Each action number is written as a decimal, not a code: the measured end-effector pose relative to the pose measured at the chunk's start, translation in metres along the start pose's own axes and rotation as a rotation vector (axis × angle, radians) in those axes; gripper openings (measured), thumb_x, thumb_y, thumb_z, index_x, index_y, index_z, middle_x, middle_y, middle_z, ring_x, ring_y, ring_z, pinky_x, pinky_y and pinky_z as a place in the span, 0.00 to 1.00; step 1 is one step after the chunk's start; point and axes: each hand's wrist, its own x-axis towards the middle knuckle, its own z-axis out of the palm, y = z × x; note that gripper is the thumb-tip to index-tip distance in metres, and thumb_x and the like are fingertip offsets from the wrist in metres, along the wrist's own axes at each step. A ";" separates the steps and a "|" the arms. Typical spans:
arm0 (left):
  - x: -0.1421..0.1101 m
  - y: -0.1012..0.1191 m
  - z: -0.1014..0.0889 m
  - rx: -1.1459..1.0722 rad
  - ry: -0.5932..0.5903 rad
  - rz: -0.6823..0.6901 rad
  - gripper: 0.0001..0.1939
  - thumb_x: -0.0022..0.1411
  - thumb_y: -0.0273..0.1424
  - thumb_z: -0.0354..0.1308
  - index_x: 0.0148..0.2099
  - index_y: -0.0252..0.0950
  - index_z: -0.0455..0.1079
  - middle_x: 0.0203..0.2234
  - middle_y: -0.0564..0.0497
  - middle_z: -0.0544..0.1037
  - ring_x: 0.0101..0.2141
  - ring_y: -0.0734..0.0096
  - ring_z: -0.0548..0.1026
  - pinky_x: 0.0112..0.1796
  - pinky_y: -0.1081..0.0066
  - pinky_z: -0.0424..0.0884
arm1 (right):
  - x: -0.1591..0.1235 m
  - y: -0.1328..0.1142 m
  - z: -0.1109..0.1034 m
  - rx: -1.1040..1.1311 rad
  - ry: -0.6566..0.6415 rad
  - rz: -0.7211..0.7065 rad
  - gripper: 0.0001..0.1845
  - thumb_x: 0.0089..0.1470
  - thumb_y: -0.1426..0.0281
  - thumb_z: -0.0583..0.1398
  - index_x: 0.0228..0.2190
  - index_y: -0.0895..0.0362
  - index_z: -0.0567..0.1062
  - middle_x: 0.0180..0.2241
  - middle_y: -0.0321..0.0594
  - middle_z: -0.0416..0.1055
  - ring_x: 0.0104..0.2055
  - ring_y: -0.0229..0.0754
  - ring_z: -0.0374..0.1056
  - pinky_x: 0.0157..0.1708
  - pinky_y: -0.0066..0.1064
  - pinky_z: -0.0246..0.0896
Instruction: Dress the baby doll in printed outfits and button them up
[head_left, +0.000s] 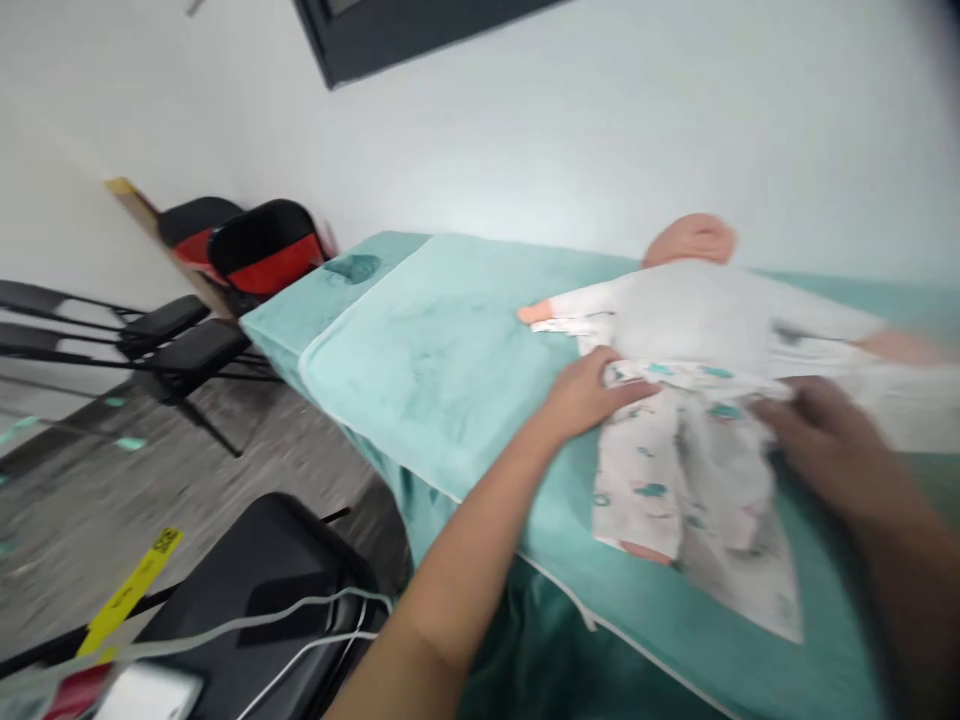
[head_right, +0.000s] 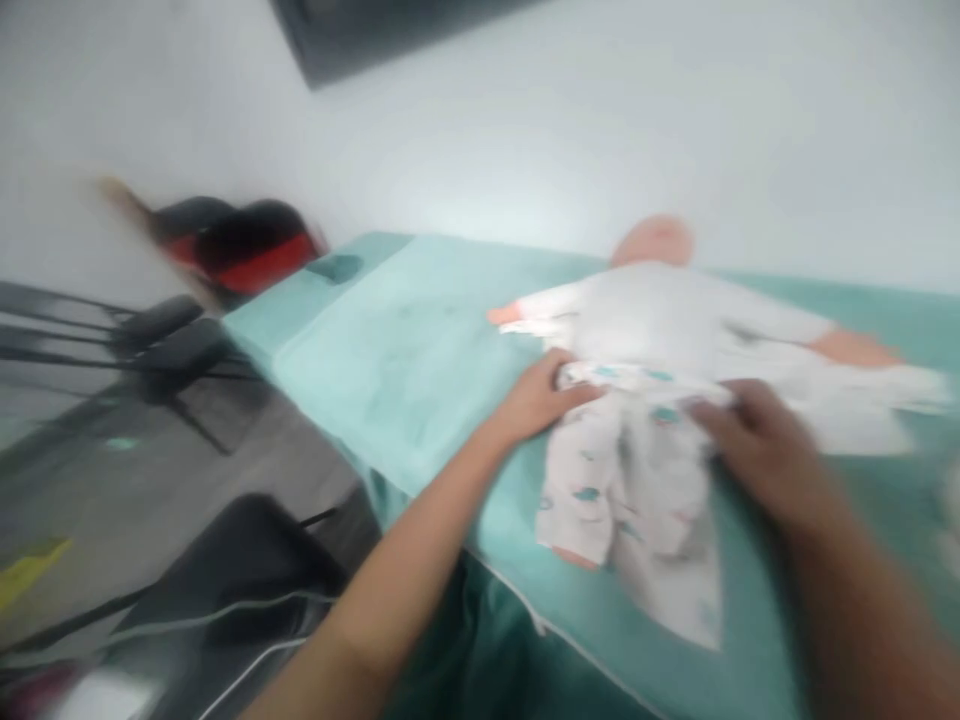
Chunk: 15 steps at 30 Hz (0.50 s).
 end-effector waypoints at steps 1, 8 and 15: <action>-0.002 0.001 -0.004 -0.057 -0.044 -0.008 0.24 0.57 0.48 0.63 0.50 0.40 0.66 0.45 0.53 0.76 0.43 0.68 0.75 0.43 0.71 0.71 | 0.001 0.004 -0.010 -0.062 -0.067 -0.021 0.14 0.42 0.63 0.71 0.28 0.53 0.74 0.26 0.37 0.69 0.28 0.39 0.62 0.32 0.38 0.57; -0.010 0.002 0.011 0.230 0.117 -0.016 0.06 0.56 0.31 0.60 0.37 0.39 0.68 0.34 0.54 0.76 0.38 0.67 0.72 0.43 0.69 0.69 | -0.013 0.002 -0.014 -0.212 -0.076 -0.118 0.19 0.45 0.51 0.65 0.27 0.53 0.73 0.22 0.32 0.65 0.27 0.39 0.59 0.30 0.32 0.53; -0.032 0.009 0.014 -0.040 0.115 -0.094 0.11 0.59 0.34 0.57 0.45 0.40 0.64 0.37 0.54 0.73 0.37 0.70 0.71 0.40 0.72 0.68 | -0.042 -0.004 -0.022 -0.041 -0.157 -0.116 0.17 0.52 0.54 0.61 0.33 0.54 0.71 0.29 0.33 0.71 0.32 0.40 0.64 0.33 0.30 0.57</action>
